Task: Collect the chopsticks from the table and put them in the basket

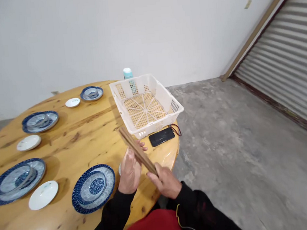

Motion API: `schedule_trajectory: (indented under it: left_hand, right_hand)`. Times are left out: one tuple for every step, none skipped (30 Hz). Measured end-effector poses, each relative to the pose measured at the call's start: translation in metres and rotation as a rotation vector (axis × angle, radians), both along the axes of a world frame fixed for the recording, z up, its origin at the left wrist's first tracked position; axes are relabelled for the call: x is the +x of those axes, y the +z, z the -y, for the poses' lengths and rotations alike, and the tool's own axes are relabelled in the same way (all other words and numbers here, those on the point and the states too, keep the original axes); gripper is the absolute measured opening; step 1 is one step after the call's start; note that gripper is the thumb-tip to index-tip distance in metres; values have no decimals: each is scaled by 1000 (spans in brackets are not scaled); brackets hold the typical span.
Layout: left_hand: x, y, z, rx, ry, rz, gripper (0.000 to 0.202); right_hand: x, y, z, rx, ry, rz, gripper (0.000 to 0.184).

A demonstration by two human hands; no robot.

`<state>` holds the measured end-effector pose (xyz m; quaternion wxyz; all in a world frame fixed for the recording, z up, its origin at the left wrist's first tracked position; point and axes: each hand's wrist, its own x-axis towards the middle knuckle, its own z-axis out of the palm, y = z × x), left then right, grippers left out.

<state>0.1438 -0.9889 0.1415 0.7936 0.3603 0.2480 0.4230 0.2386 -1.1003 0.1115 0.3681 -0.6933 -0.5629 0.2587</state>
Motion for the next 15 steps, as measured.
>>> schedule_trajectory:
  left_hand:
    - [-4,-4,0,38,11,-19,47]
    - [-10,-10,1,68,25,-56,47]
    - [-16,-15,3,89,44,-105,46]
    - [-22,-22,5,105,66,-162,45]
    - [-29,-28,8,118,92,-221,43]
    - [-36,-34,11,130,121,-277,42]
    - [-42,-38,15,144,148,-326,40]
    - [-47,-42,19,161,175,-373,38]
    - [-52,-44,23,179,198,-419,37]
    - [-55,-46,28,191,222,-463,37]
    - [-57,-47,32,192,247,-504,37]
    - [-59,-48,37,178,274,-543,38]
    - [-59,-49,43,151,302,-578,39]
    - [-58,-51,48,111,329,-614,40]
    - [-57,-53,53,65,354,-652,41]
  right_hand:
    - [15,10,-11,11,-20,24,20]
    - [32,20,-23,25,-40,55,21]
    - [50,30,-36,49,-62,101,22]
    - [68,40,-50,78,-79,151,24]
    - [87,49,-65,100,-83,186,25]
    - [105,57,-80,96,-92,198,27]
    - [123,63,-96,60,-99,180,29]
    - [140,67,-111,-6,-100,132,29]
    - [155,69,-127,-63,-112,94,29]
    - [170,69,-143,-105,-118,80,29]
    - [184,67,-159,-134,-128,91,29]
    - [196,64,-175,-167,-125,114,29]
    - [208,59,-191,-199,-110,144,29]
    - [219,54,-205,-235,-95,181,30]
    - [229,48,-219,-279,-79,219,32]
